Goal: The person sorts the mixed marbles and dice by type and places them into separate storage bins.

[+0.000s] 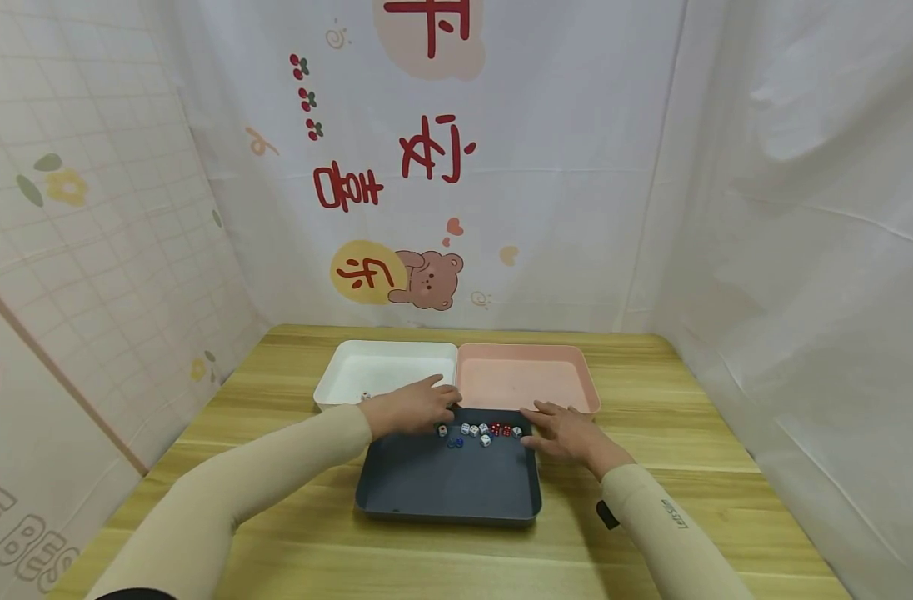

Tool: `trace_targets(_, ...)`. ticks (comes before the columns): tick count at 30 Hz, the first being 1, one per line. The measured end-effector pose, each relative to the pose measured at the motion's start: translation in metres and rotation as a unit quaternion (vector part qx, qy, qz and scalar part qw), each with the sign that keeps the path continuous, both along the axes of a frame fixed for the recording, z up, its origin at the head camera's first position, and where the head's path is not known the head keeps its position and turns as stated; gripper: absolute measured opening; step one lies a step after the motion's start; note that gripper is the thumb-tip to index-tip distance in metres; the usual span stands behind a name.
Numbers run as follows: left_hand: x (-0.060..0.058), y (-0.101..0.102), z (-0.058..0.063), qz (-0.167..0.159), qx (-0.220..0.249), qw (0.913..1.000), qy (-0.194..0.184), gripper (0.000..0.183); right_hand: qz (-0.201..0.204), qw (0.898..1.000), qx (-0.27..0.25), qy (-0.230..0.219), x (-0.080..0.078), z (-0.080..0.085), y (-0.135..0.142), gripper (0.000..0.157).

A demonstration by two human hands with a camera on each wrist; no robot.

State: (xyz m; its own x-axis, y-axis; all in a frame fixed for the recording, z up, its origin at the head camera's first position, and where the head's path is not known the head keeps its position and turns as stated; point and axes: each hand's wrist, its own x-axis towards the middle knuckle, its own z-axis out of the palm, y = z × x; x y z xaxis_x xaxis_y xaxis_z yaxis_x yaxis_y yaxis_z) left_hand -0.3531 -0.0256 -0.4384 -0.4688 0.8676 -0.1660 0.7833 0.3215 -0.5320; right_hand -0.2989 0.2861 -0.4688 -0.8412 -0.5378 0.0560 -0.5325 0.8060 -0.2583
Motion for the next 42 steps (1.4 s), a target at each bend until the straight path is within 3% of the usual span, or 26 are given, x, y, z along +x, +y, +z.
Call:
trace_targets(6,0.001,0.004,-0.003,-0.026,-0.035,0.9985,0.033,0.025,-0.001,1.000,0.002,0.000,0.000,-0.001,-0.001,0.064)
trace_targets(12,0.000,0.006,-0.007,-0.030,-0.044,0.9976,0.044,0.025,-0.001,1.000,0.004,0.002,0.000,-0.002,-0.001,0.064)
trace_targets(32,-0.004,0.006,-0.017,-0.019,-0.051,0.9973,0.050,0.023,0.002,1.000,0.003,0.010,0.001,-0.002,-0.002,0.062)
trace_targets(42,-0.007,0.005,-0.009,0.001,-0.015,0.9998,0.016,0.025,-0.005,1.000,0.004,0.001,0.000,-0.001,-0.002,0.065)
